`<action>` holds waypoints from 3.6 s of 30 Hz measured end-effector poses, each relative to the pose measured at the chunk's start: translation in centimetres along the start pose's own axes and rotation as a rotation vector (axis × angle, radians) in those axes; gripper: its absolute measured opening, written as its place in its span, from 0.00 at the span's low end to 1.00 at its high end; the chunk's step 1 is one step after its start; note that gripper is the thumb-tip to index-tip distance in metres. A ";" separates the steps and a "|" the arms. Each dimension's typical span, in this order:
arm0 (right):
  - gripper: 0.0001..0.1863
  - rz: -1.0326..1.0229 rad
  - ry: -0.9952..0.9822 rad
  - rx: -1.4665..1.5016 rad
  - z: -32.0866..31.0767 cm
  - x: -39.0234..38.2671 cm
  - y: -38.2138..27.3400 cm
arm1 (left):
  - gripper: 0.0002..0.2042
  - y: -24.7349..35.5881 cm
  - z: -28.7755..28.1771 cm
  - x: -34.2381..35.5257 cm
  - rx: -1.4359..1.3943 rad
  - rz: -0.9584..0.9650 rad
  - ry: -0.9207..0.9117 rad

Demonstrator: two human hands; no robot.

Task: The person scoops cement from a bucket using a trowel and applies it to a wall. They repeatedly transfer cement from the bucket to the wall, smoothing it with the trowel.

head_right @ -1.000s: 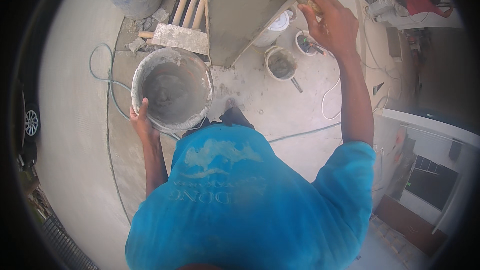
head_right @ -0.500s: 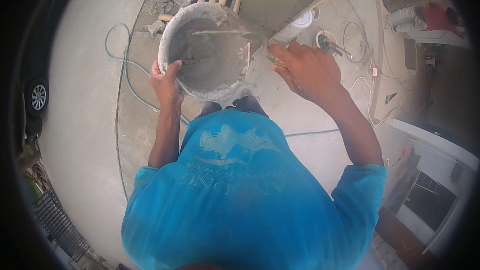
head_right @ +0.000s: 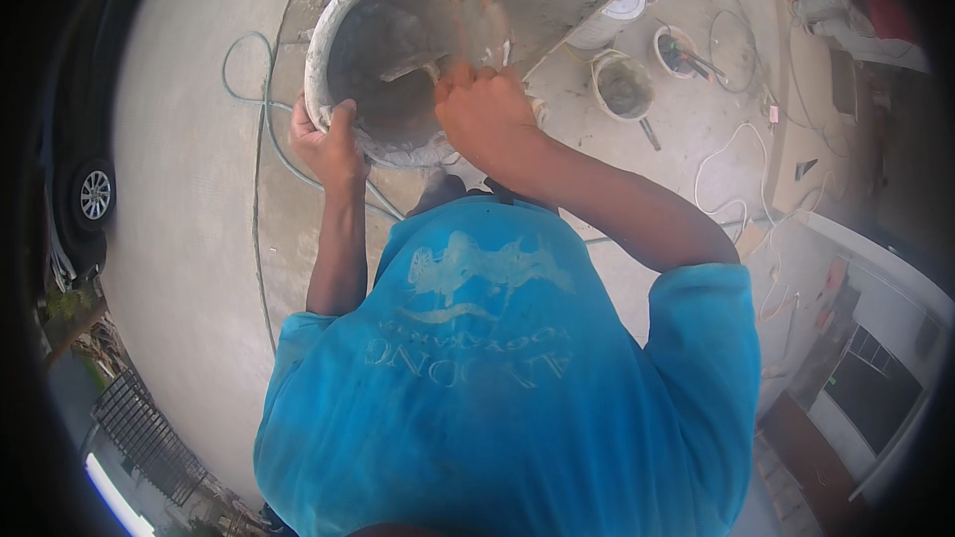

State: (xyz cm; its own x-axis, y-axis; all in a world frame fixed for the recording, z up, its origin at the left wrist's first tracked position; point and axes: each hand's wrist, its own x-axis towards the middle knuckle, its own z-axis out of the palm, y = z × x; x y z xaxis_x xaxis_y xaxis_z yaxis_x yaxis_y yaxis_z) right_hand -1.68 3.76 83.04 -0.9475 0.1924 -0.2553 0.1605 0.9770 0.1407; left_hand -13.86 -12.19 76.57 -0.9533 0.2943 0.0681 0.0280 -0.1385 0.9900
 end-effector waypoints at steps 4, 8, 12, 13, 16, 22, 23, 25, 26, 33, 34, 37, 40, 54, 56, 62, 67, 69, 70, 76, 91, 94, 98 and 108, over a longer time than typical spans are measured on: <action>0.18 0.044 0.005 0.059 -2.2 -1.2 1.7 | 0.21 0.6 0.5 -0.3 0.040 0.088 0.075; 0.19 0.086 0.040 0.086 -0.1 -0.2 2.0 | 0.20 0.9 0.4 0.6 0.085 0.133 0.068; 0.23 0.095 0.374 -0.066 0.8 -2.4 5.8 | 0.19 2.7 0.6 0.7 0.085 0.113 0.073; 0.24 0.107 0.530 -0.131 1.2 -2.6 6.8 | 0.21 2.9 0.7 0.7 0.085 0.092 0.066; 0.24 0.121 0.758 -0.177 4.0 -0.7 8.5 | 0.25 3.3 1.3 0.9 0.087 0.073 0.029; 0.23 0.122 0.833 -0.013 7.6 -1.4 3.2 | 0.24 3.7 2.0 1.5 0.133 0.093 0.008; 0.23 0.135 0.845 0.036 7.8 -1.8 2.1 | 0.24 3.8 2.1 1.4 0.149 0.088 -0.002; 0.24 0.187 0.817 0.164 7.8 -1.9 0.2 | 0.24 3.6 1.9 1.5 0.166 0.107 -0.010; 0.23 0.227 0.770 0.229 7.3 -2.2 -0.8 | 0.24 2.8 1.7 1.7 0.164 0.133 -0.012; 0.18 0.393 0.309 0.833 6.0 -4.4 -2.2 | 0.28 1.8 2.1 0.8 0.122 0.063 -0.005; 0.18 0.407 0.280 0.872 5.9 -4.3 -2.1 | 0.28 1.5 2.2 0.7 0.071 0.056 0.002; 0.17 0.413 0.314 0.941 4.8 -4.9 -0.9 | 0.27 1.1 2.5 0.6 -0.078 0.006 0.032; 0.17 0.409 0.420 0.892 3.4 -6.1 2.0 | 0.23 0.0 1.4 0.8 -0.160 -0.100 0.063; 0.21 0.537 0.412 0.369 -10.0 -7.6 22.1 | 0.21 -0.7 0.6 0.1 -0.280 -0.304 0.166; 0.21 0.492 0.404 0.279 -11.9 -7.9 23.3 | 0.21 -1.1 0.4 0.1 -0.278 -0.296 0.167; 0.19 0.461 0.325 -0.111 -19.6 -7.8 23.9 | 0.20 -1.2 0.2 0.3 -0.263 -0.293 0.150; 0.19 0.295 0.261 -0.472 -23.9 -7.1 25.8 | 0.20 -1.0 0.6 0.7 -0.256 -0.314 0.113; 0.15 0.433 0.144 -0.388 -28.1 -5.0 21.4 | 0.19 -1.0 0.1 0.5 -0.256 -0.307 0.136; 0.16 0.482 0.093 -0.400 -28.6 -4.6 21.0 | 0.19 -1.3 0.1 0.6 -0.262 -0.321 0.126; 0.15 0.496 0.014 -0.436 -30.4 -4.2 21.9 | 0.19 -2.2 -0.5 0.7 -0.289 -0.371 0.084; 0.18 0.352 0.640 -0.363 -27.0 -13.1 28.5 | 0.21 -0.2 -0.3 0.2 -0.196 -0.353 0.175; 0.15 0.399 0.645 -0.133 -18.8 -12.9 25.9 | 0.21 -1.1 -0.5 0.2 -0.192 -0.359 0.197; 0.13 0.389 0.656 0.047 -8.6 -8.7 25.0 | 0.21 -1.1 -0.1 0.3 -0.156 -0.359 0.186; 0.17 0.530 0.925 0.136 -9.5 -5.9 26.7 | 0.21 -0.8 -0.5 0.1 -0.165 -0.356 0.191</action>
State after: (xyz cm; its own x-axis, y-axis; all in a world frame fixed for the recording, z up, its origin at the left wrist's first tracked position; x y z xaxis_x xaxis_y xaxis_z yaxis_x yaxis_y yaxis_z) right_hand 5.58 27.82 97.39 -0.5805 0.5058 0.6381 0.5877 0.8027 -0.1016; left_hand -14.17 -12.55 75.72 -0.9338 0.1728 -0.3133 -0.3460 -0.2134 0.9136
